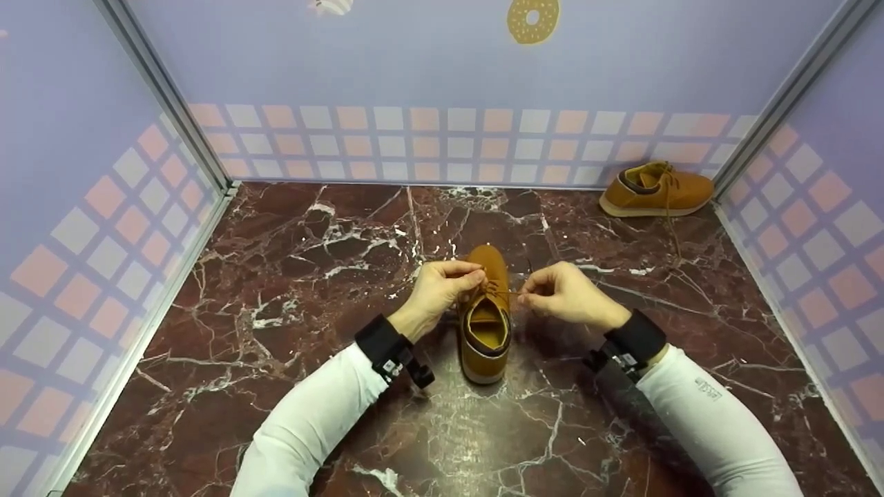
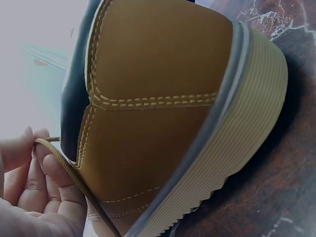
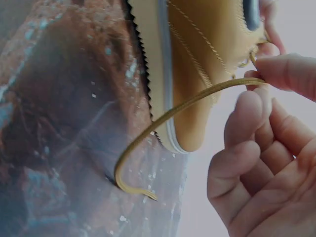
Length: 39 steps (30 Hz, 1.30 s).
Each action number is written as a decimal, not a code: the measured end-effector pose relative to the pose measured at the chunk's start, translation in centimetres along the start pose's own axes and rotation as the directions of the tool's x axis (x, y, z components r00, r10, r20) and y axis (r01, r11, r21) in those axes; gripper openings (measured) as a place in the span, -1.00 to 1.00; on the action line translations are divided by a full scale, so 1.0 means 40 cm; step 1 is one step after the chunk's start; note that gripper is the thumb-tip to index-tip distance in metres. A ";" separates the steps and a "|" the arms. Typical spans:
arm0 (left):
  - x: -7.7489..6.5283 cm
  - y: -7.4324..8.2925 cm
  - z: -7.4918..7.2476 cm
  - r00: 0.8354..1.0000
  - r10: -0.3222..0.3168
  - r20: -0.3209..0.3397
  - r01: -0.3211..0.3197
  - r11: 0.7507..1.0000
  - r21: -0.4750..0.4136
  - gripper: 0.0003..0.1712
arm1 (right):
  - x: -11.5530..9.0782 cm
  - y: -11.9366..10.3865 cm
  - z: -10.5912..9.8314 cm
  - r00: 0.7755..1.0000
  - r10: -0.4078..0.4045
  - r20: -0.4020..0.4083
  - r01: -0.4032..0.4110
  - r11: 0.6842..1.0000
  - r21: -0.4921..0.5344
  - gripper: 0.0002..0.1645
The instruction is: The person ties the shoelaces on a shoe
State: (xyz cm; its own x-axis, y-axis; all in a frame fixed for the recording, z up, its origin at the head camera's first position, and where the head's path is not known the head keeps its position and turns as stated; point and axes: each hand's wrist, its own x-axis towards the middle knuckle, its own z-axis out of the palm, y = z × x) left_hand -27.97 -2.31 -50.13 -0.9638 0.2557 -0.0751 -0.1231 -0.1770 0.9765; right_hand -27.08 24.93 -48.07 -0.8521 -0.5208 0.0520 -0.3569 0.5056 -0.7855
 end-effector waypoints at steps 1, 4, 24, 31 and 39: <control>0.000 0.000 0.000 1.000 0.000 -0.004 0.000 1.000 -0.003 -0.79 | -0.001 -0.002 -0.004 1.000 -0.005 -0.008 0.005 1.000 0.002 -0.89; -0.002 -0.001 0.001 1.000 0.002 -0.014 -0.003 1.000 -0.006 -0.82 | -0.003 -0.010 -0.013 0.999 -0.023 -0.031 0.023 1.000 -0.009 -0.89; -0.002 -0.002 0.003 1.000 0.025 -0.007 -0.025 1.000 -0.014 -0.88 | -0.007 -0.035 -0.008 0.970 -0.110 -0.215 0.112 0.994 -0.005 -0.92; -0.004 0.002 0.004 1.000 0.021 -0.005 -0.021 1.000 -0.013 -0.87 | -0.008 -0.041 -0.004 0.943 -0.152 -0.297 0.156 0.988 -0.011 -0.75; -0.005 0.002 0.007 1.000 0.014 -0.011 -0.015 1.000 -0.026 -0.87 | 0.001 -0.040 0.010 0.868 -0.284 -0.406 0.255 0.959 -0.126 -0.73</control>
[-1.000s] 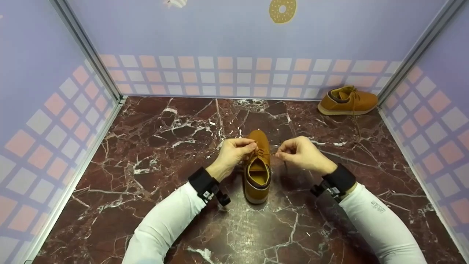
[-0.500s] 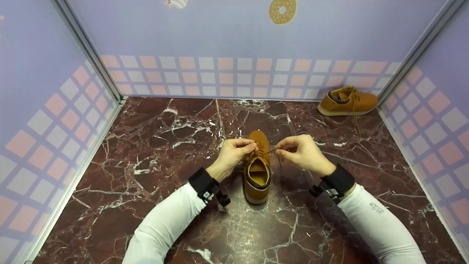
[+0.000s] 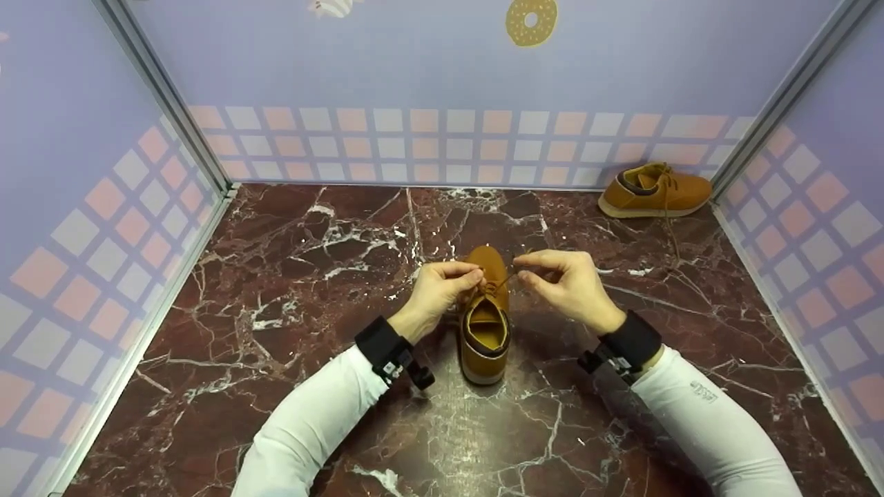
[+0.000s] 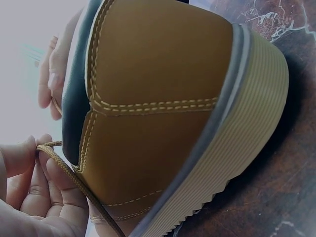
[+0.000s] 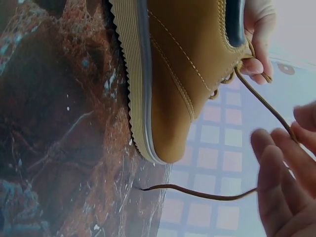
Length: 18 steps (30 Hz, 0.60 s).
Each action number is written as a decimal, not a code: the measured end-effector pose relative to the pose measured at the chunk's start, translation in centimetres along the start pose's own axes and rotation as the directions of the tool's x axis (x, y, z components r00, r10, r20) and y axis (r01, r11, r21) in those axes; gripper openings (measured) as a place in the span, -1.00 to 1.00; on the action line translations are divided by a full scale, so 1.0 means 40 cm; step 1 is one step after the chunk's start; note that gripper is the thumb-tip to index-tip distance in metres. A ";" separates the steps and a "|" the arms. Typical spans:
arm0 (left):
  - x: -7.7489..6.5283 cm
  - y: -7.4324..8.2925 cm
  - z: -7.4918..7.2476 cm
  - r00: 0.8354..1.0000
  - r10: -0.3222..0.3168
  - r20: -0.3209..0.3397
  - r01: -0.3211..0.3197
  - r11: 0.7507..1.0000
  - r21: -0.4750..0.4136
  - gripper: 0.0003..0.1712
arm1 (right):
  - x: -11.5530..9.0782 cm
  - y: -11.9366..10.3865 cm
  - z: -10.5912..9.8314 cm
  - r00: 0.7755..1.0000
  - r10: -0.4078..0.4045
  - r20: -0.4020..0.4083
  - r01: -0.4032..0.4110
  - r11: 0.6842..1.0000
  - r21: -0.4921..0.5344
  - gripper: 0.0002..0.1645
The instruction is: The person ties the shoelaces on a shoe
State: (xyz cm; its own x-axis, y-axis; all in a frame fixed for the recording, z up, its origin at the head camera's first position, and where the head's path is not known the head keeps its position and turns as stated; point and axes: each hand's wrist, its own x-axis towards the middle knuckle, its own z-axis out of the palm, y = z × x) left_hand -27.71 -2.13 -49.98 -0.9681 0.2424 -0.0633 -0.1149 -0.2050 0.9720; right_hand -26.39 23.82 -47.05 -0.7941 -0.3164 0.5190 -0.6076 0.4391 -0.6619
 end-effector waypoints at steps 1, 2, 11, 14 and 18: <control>0.000 0.000 0.000 1.000 0.000 -0.001 0.000 1.000 -0.005 -0.87 | 0.002 0.000 0.004 0.999 -0.033 -0.022 0.033 0.999 -0.012 -0.76; 0.000 -0.001 0.000 1.000 0.000 -0.002 0.000 1.000 -0.007 -0.86 | 0.005 0.000 0.008 0.997 -0.066 -0.043 0.065 0.998 -0.021 -0.77; -0.002 -0.001 -0.003 1.000 0.023 0.008 -0.023 0.999 0.050 -0.70 | 0.054 -0.009 0.043 0.962 -0.236 -0.135 0.233 0.972 -0.038 -0.79; -0.002 0.001 -0.004 1.000 0.027 0.014 -0.027 0.998 0.057 -0.64 | 0.078 -0.020 0.046 0.961 -0.244 -0.127 0.240 0.970 -0.045 -0.80; -0.004 0.006 -0.004 0.999 0.034 0.015 -0.035 0.996 0.078 -0.63 | 0.115 -0.035 0.045 0.972 -0.211 -0.107 0.204 0.976 -0.074 -0.83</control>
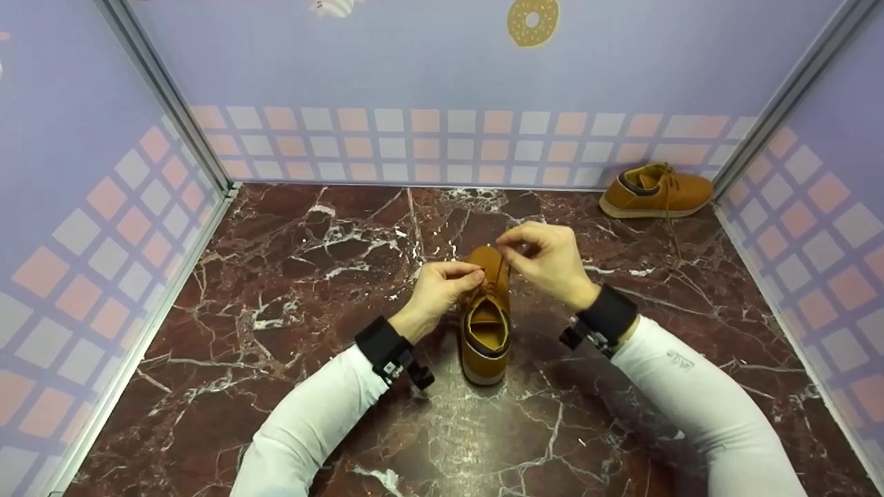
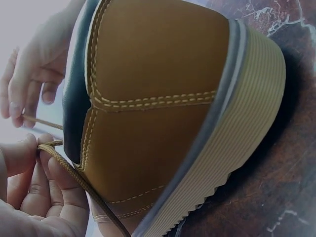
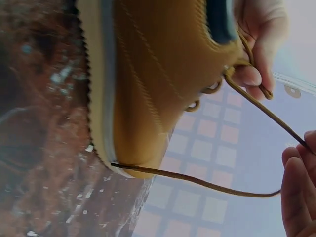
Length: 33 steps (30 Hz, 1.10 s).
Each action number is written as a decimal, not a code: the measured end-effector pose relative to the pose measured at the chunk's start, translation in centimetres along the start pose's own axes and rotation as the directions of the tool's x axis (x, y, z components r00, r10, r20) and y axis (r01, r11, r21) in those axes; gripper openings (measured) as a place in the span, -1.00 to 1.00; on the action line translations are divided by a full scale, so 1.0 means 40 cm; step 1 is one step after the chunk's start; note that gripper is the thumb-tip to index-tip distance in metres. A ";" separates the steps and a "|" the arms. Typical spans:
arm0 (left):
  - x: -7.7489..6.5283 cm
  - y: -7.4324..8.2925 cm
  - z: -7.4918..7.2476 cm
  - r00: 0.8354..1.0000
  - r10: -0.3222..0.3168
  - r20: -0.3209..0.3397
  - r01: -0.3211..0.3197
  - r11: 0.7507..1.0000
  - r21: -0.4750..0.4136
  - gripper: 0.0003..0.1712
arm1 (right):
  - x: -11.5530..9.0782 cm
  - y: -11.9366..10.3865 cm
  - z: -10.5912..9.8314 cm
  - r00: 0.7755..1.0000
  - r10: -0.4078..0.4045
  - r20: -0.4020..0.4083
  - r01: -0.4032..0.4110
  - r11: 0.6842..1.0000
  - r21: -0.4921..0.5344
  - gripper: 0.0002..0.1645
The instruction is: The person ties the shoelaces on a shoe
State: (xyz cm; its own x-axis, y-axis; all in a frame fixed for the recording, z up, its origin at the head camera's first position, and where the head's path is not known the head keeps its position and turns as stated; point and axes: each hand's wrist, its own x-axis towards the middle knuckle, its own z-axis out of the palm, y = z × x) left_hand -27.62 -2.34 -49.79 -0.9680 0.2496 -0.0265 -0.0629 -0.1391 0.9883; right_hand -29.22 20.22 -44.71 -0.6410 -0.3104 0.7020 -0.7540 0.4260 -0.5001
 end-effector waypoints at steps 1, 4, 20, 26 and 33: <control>0.000 0.001 0.000 1.000 0.004 0.000 -0.004 1.000 0.007 -0.63 | 0.010 -0.002 0.000 1.000 0.019 0.009 -0.018 1.000 -0.007 -0.85; 0.000 0.004 0.002 1.000 0.023 0.002 -0.023 0.999 0.026 -0.67 | 0.038 -0.008 0.003 0.996 0.082 0.036 -0.081 0.996 -0.024 -0.88; 0.003 0.012 0.012 0.993 0.115 0.022 -0.117 0.978 0.171 -0.78 | 0.139 -0.043 0.095 0.935 0.232 0.269 -0.239 0.971 -0.007 -0.77; -0.002 0.013 0.016 0.991 0.132 0.025 -0.134 0.977 0.164 -0.84 | 0.133 -0.043 0.125 0.877 0.267 0.400 -0.263 0.962 -0.066 -0.74; -0.007 0.011 0.016 0.993 0.114 0.012 -0.115 0.989 0.097 -0.84 | 0.121 -0.044 0.124 0.843 0.253 0.475 -0.238 0.967 -0.093 -0.74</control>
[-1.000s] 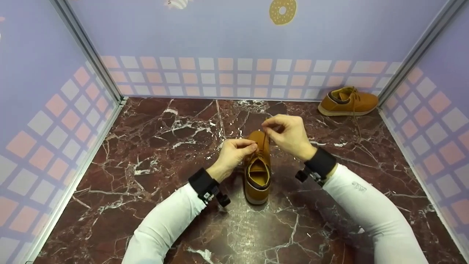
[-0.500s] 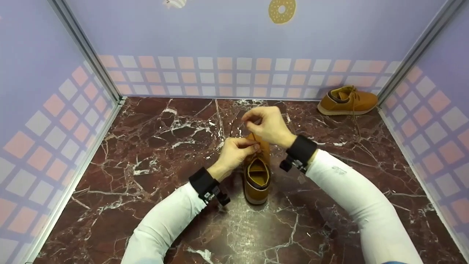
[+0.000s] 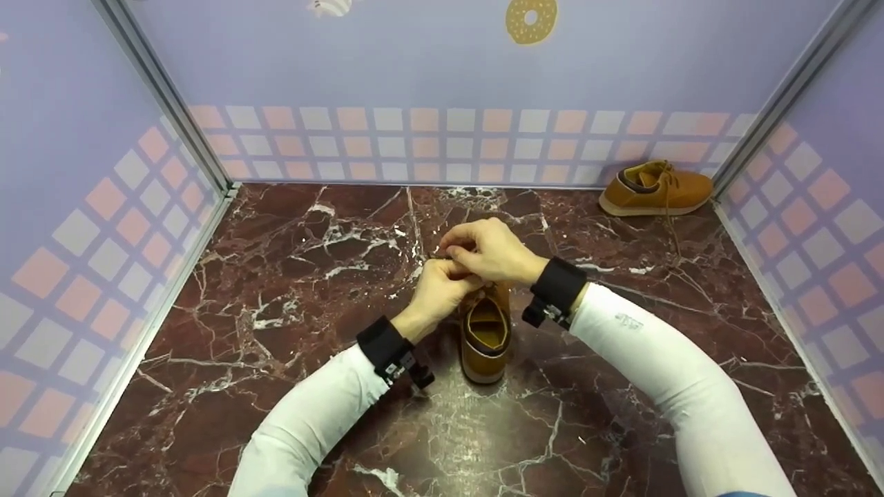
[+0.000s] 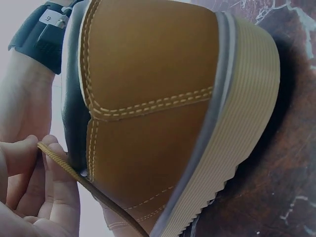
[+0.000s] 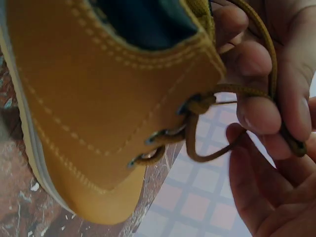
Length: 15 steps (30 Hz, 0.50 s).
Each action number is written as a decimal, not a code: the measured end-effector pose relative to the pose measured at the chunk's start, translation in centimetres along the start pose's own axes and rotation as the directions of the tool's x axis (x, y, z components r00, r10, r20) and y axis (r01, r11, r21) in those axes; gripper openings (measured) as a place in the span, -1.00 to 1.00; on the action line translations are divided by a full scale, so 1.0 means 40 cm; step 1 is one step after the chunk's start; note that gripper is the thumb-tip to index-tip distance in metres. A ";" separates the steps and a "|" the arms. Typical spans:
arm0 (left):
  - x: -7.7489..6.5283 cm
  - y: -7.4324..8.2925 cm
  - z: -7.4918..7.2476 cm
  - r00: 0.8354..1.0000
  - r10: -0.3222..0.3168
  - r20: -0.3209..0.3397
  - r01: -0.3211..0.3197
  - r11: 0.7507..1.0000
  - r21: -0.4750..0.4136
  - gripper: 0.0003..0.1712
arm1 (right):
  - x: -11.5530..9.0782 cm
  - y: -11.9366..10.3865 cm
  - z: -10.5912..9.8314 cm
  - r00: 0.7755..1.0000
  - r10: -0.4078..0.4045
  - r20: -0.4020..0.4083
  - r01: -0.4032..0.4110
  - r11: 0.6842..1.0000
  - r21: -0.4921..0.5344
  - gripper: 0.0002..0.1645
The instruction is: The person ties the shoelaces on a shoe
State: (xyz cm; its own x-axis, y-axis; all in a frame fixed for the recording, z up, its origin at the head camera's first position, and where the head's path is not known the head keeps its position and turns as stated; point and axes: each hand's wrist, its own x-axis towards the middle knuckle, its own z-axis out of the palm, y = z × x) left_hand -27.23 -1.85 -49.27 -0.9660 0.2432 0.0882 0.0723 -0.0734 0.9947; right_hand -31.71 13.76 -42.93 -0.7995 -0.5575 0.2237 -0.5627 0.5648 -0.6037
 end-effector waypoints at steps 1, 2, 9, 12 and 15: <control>0.000 0.001 0.000 1.000 -0.007 0.004 0.007 1.000 -0.003 -0.83 | -0.004 0.000 -0.005 1.000 -0.001 0.008 0.001 1.000 0.001 -0.73; 0.000 0.003 0.000 1.000 -0.012 0.008 0.012 1.000 -0.003 -0.82 | -0.007 -0.001 -0.012 1.000 -0.001 0.012 0.001 1.000 0.002 -0.72; 0.004 0.009 -0.003 0.998 -0.052 0.038 0.053 0.998 -0.016 -0.71 | -0.037 0.007 -0.079 0.999 -0.037 -0.038 0.038 0.999 0.022 -0.73; 0.006 0.010 -0.005 0.997 -0.064 0.046 0.066 0.997 -0.027 -0.71 | -0.059 0.026 -0.100 0.996 -0.083 -0.034 0.084 0.996 0.015 -0.75; 0.009 0.007 -0.008 0.995 -0.081 0.060 0.084 0.996 -0.042 -0.73 | -0.084 0.047 -0.107 0.992 -0.128 0.016 0.127 0.991 0.030 -0.74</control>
State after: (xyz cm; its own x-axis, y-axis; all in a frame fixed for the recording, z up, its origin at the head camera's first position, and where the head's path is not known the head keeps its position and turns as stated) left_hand -27.63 -2.09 -48.97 -0.9521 0.3056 0.0104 -0.0191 -0.0936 0.9954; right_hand -31.00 19.29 -41.54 -0.7177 -0.6347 0.2866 -0.6533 0.4710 -0.5928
